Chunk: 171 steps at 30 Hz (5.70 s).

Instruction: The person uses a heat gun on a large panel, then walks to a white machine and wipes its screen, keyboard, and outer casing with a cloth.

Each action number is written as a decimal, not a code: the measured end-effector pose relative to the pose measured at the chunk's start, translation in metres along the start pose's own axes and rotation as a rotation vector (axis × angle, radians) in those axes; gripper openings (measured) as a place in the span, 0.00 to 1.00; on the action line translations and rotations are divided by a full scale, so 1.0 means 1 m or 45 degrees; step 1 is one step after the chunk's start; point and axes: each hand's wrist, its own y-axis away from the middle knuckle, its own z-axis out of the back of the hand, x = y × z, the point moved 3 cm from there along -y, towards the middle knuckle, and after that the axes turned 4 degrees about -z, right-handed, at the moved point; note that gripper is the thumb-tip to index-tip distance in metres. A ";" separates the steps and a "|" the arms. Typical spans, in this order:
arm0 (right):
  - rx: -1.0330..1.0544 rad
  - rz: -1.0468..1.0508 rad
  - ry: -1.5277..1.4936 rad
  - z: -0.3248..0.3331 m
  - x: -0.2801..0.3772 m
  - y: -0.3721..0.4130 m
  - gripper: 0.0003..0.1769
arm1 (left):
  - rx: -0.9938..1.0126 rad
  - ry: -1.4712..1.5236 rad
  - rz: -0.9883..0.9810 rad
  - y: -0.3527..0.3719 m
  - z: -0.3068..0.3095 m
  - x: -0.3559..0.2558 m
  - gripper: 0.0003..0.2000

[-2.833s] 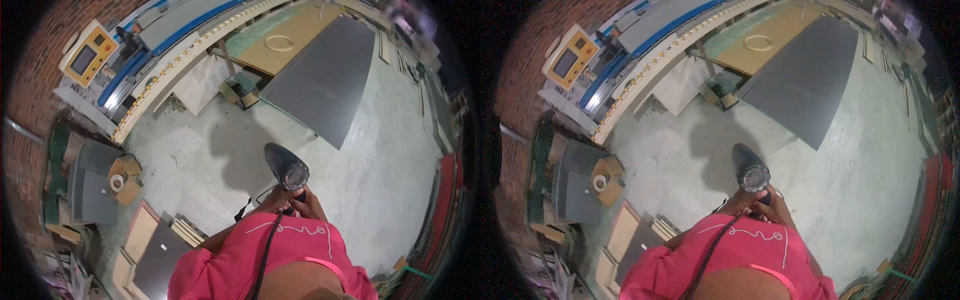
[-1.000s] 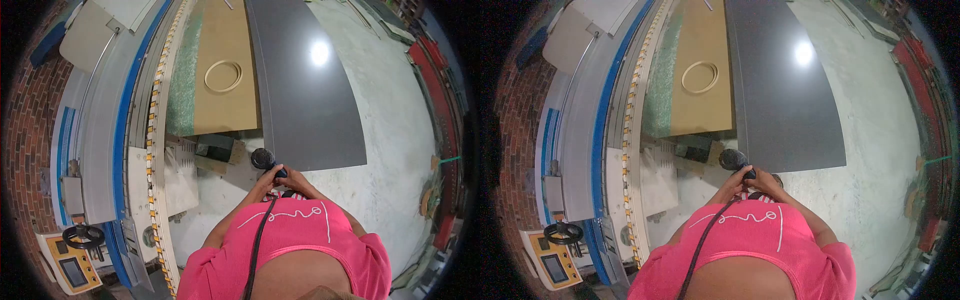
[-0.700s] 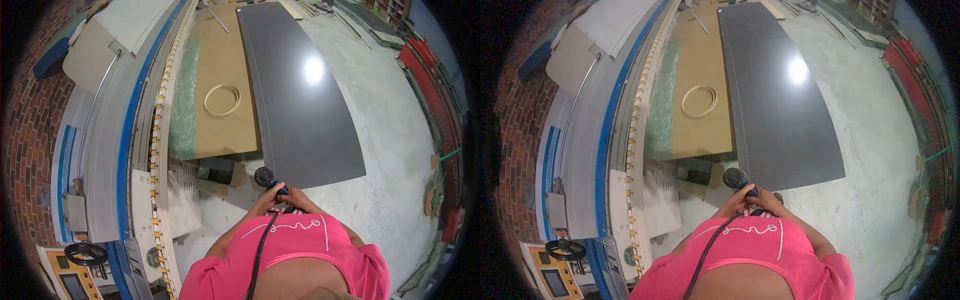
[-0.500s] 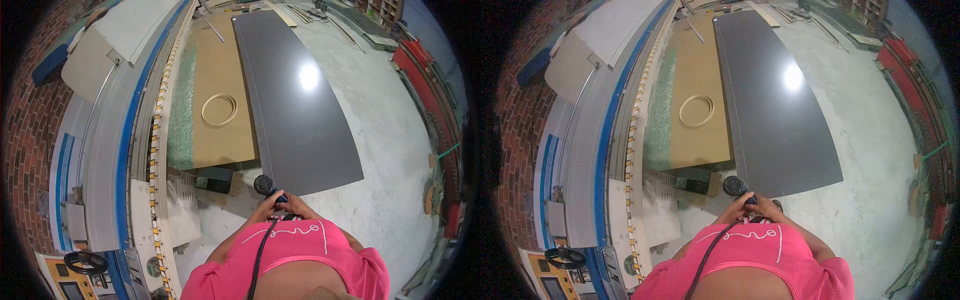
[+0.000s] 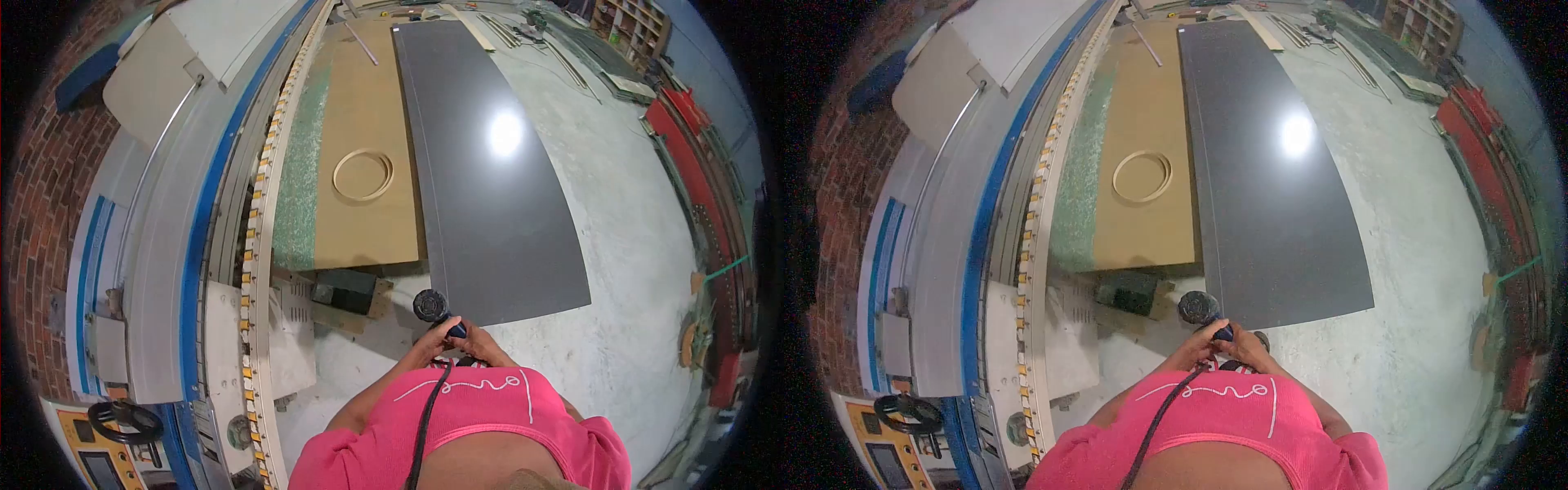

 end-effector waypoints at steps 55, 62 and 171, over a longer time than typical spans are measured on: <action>-0.562 -0.169 -0.675 0.018 0.132 -0.200 0.40 | 0.055 -0.539 -0.133 -0.175 0.079 -0.238 0.18; -0.635 -0.223 -0.542 0.007 0.115 -0.198 0.39 | 0.103 -0.550 -0.134 -0.165 0.072 -0.235 0.22; -0.575 0.071 -0.392 0.125 0.202 -0.401 0.32 | -0.202 -0.343 -0.411 -0.341 0.091 -0.465 0.16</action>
